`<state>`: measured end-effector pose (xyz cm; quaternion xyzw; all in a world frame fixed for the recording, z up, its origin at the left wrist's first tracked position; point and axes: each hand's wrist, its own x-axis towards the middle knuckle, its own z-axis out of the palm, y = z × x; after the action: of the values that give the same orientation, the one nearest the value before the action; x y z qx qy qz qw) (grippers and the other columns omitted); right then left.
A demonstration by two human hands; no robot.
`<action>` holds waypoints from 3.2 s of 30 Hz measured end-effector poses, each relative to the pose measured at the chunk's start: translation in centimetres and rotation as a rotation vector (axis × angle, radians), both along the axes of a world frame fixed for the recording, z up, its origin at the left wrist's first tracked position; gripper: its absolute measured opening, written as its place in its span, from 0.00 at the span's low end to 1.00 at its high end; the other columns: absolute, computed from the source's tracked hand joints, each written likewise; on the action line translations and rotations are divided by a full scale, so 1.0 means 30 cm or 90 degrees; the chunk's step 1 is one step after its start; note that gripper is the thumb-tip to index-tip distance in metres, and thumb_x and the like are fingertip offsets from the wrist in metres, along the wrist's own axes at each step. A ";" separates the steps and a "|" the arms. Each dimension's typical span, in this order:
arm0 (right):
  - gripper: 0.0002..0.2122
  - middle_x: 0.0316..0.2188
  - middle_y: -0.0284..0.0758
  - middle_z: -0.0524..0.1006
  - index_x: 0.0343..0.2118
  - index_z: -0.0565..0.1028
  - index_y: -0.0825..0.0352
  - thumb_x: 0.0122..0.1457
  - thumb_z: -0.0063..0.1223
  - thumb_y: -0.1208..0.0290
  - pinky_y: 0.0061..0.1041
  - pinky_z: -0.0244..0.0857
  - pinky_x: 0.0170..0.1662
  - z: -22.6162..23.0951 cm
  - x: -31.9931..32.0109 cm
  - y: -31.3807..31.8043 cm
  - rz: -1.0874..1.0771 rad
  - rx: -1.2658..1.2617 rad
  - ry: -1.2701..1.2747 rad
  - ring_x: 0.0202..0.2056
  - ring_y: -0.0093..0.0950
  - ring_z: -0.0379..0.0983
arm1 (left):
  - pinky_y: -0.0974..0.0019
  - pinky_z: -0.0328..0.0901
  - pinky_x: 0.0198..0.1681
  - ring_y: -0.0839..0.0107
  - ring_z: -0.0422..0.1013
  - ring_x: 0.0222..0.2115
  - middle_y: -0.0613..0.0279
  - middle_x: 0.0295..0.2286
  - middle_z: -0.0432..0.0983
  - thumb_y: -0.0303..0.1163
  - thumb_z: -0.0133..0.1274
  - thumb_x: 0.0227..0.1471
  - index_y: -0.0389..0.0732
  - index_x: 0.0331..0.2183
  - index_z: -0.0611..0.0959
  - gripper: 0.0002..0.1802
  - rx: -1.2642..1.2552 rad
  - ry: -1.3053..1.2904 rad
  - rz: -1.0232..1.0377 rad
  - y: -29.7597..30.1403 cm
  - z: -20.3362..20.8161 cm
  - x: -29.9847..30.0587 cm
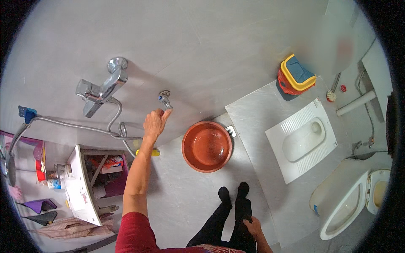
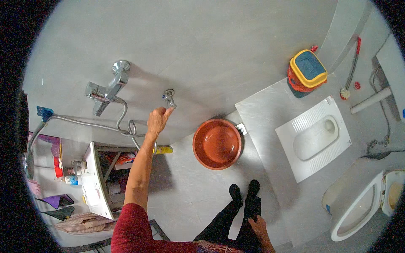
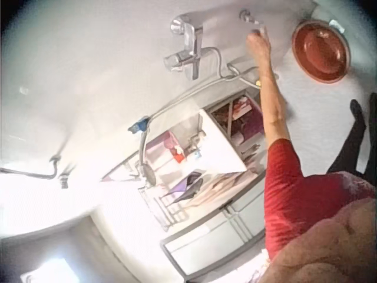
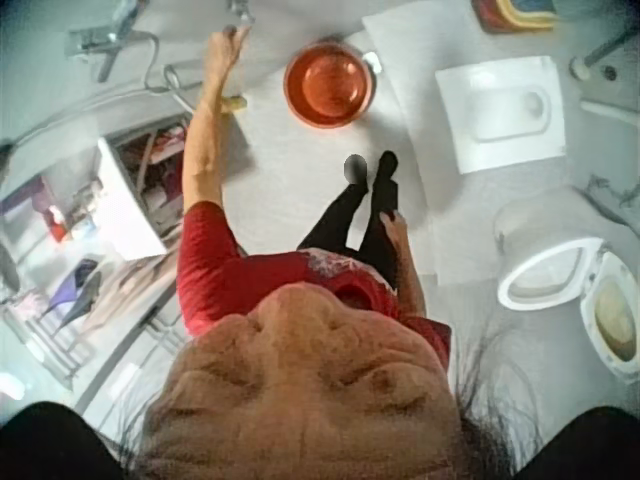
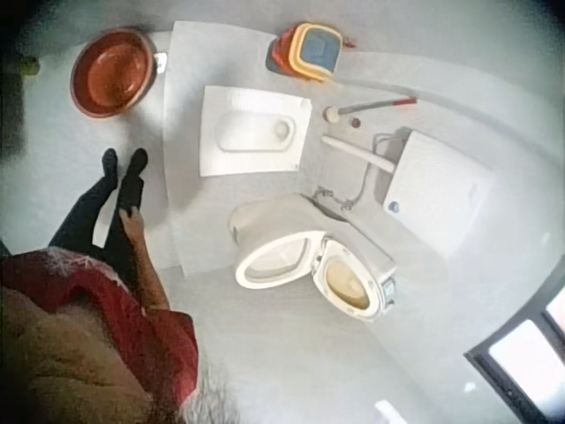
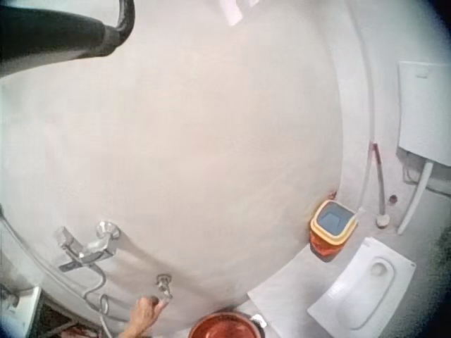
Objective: The person cleans a bathroom by wiping the wall and toilet seat with a cloth, pouring water from a basin into the toilet bowl, scrubbing the bowl with a brush, and wiping the floor. The person refills the basin with water from a tap and continues wiping the floor and the squat toilet area.
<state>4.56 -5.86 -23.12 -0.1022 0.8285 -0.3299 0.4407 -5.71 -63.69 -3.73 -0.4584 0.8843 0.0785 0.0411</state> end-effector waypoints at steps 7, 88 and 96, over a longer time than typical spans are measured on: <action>0.20 0.27 0.46 0.72 0.30 0.70 0.76 0.45 0.52 0.58 0.31 0.61 0.33 0.168 -0.113 -0.010 -0.076 0.041 -0.128 0.31 0.34 0.69 | 0.56 0.67 0.31 0.54 0.72 0.29 0.50 0.25 0.74 0.51 0.39 0.50 0.38 0.24 0.77 0.25 -0.204 -0.111 -0.045 -0.093 -0.122 -0.031; 0.12 0.28 0.44 0.70 0.37 0.69 0.69 0.51 0.47 0.69 0.29 0.61 0.35 0.674 0.246 1.096 -0.473 -0.189 0.229 0.32 0.36 0.68 | 0.53 0.62 0.35 0.64 0.64 0.31 0.63 0.32 0.69 0.30 0.43 0.38 0.45 0.32 0.73 0.13 1.204 0.095 0.292 2.377 -0.175 0.564; 0.12 0.31 0.47 0.67 0.34 0.66 0.72 0.51 0.46 0.69 0.36 0.58 0.38 0.577 0.201 1.072 -0.532 -0.217 0.268 0.35 0.43 0.64 | 0.60 0.66 0.33 0.70 0.69 0.35 0.66 0.34 0.72 0.35 0.55 0.43 0.46 0.39 0.72 0.18 1.337 -0.067 0.201 2.485 0.051 0.468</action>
<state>10.59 26.28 -5.82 0.1036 0.8041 -0.5811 0.0713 8.32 10.87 -2.20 -0.3052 0.3007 0.7870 0.4440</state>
